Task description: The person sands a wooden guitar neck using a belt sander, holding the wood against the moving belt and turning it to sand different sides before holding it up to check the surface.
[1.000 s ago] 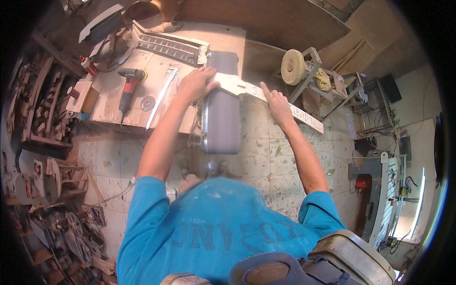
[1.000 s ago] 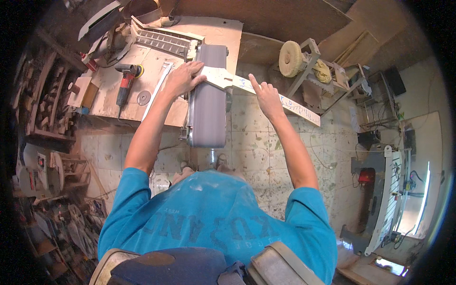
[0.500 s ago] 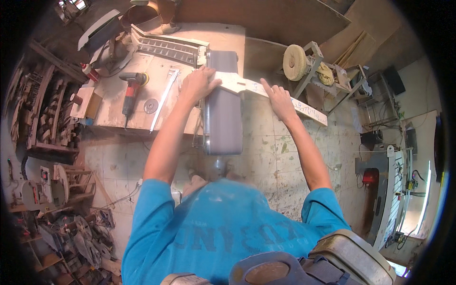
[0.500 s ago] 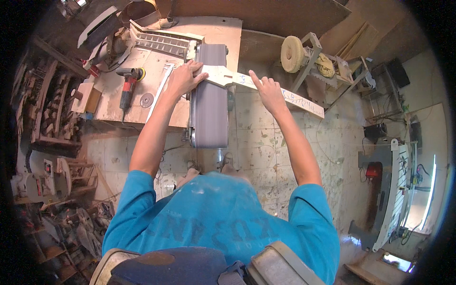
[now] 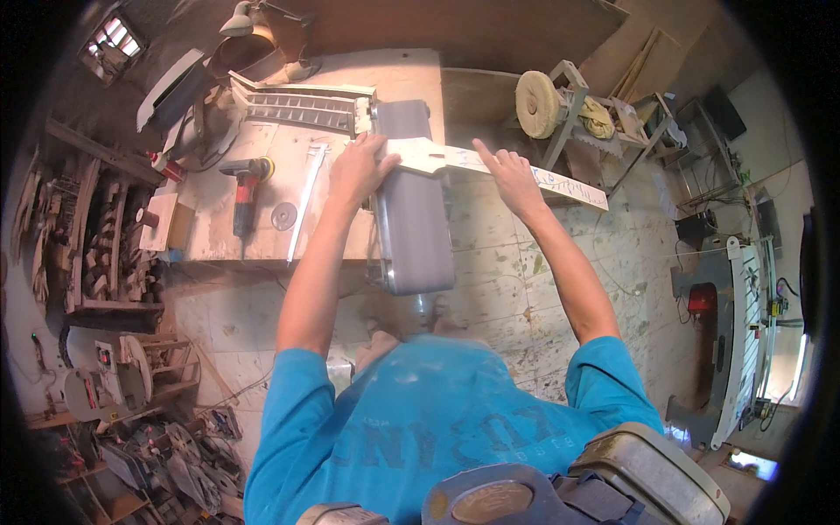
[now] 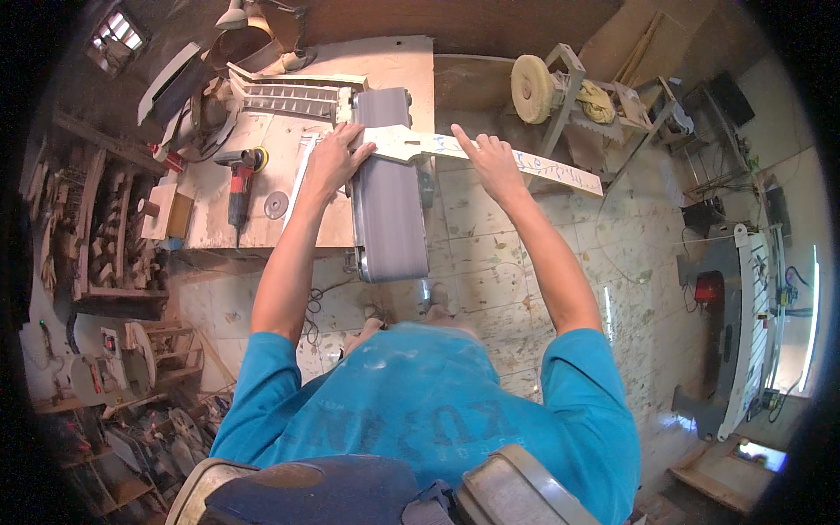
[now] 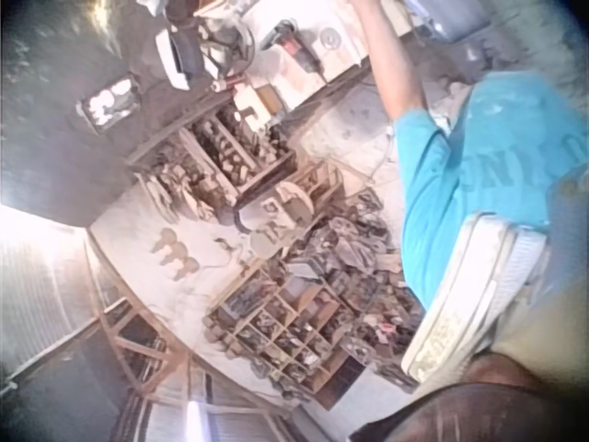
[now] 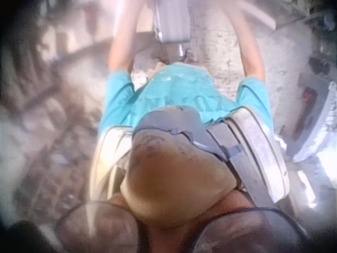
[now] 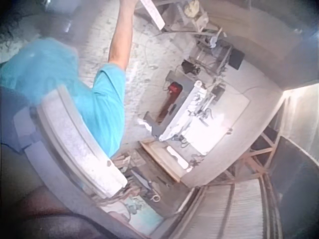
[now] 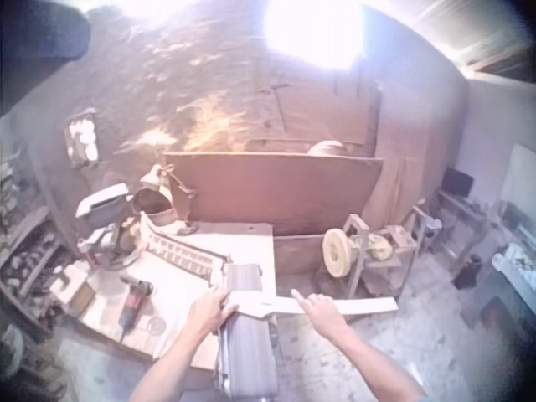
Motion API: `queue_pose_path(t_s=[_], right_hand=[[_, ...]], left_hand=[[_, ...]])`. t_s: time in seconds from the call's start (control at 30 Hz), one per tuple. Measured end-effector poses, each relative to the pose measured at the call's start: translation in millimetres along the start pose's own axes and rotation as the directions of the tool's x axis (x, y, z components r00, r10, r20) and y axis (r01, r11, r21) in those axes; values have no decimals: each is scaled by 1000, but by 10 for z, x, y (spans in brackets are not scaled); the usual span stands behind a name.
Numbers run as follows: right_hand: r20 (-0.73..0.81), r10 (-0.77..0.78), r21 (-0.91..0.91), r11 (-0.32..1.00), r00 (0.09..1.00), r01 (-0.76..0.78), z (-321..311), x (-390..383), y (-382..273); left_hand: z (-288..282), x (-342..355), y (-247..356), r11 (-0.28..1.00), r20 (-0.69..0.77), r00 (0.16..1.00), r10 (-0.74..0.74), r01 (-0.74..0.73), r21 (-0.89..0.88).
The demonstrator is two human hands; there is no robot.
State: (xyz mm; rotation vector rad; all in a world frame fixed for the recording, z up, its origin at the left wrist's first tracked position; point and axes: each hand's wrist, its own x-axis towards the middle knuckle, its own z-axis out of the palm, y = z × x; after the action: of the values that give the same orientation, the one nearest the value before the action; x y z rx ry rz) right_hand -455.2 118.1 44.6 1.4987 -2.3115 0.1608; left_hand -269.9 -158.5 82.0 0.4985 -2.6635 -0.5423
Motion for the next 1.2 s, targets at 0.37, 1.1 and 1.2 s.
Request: queue_pose_path(t_s=[0.37,1.1,1.2], right_hand=[[-18,77,-53,996,997,-78,6,-214,94],[-81,77,-61,995,994,-82,-51,-219,-183],[-74,108,-72,991,991,-113,-48,-242,-251]], left_hand=[[115,221,72,997,58,995,76,-76,-13],[91,361,-152,974,148,965,218,-225,31],[109,364,-179,970,153,961,231,-239,39]])
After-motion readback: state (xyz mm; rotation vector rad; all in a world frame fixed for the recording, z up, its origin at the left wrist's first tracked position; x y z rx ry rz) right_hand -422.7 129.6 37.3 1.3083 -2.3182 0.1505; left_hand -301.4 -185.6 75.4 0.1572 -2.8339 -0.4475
